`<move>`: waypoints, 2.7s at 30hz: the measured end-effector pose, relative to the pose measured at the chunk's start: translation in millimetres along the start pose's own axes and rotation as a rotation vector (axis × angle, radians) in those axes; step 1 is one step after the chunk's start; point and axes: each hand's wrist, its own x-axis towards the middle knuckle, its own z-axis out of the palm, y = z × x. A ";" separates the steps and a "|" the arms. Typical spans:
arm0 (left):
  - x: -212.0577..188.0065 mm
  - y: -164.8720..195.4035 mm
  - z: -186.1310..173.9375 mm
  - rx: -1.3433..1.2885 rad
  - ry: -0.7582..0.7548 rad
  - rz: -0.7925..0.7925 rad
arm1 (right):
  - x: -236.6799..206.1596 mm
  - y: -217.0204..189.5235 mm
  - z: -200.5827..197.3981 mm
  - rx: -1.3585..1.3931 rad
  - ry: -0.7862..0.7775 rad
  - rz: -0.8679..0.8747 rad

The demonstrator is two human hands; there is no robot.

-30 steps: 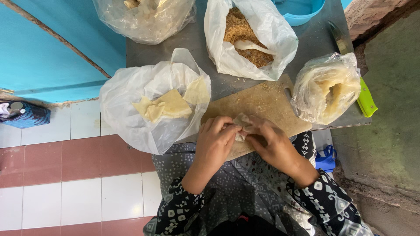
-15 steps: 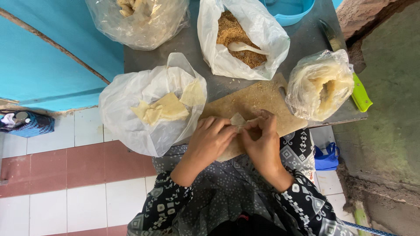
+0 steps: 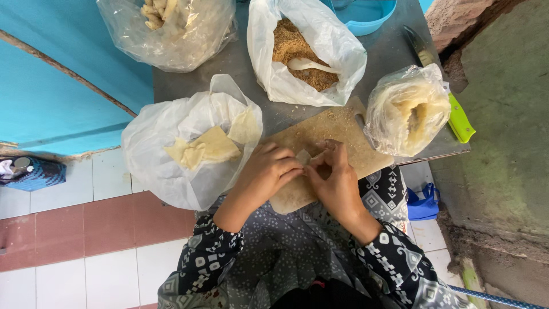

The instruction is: The person sits at a small table and fills triangular pastry wrappers with a brown filling, scooping the filling with a spoon from a plastic bag onto each wrapper. They fold each wrapper over the filling by hand and place the folded pastries into a plastic bag, repeating the cycle.

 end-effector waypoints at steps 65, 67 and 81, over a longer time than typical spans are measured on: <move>-8.5 32.5 -19.7 0.208 0.275 -0.130 | 7.9 -13.4 -10.5 -0.525 0.058 -0.705; -5.5 31.2 -10.2 0.191 0.193 -0.114 | 8.8 -12.7 -7.5 -0.464 0.068 -0.669; -2.5 21.3 0.3 0.452 0.081 -0.011 | 6.7 -13.9 -8.3 -0.566 0.065 -0.682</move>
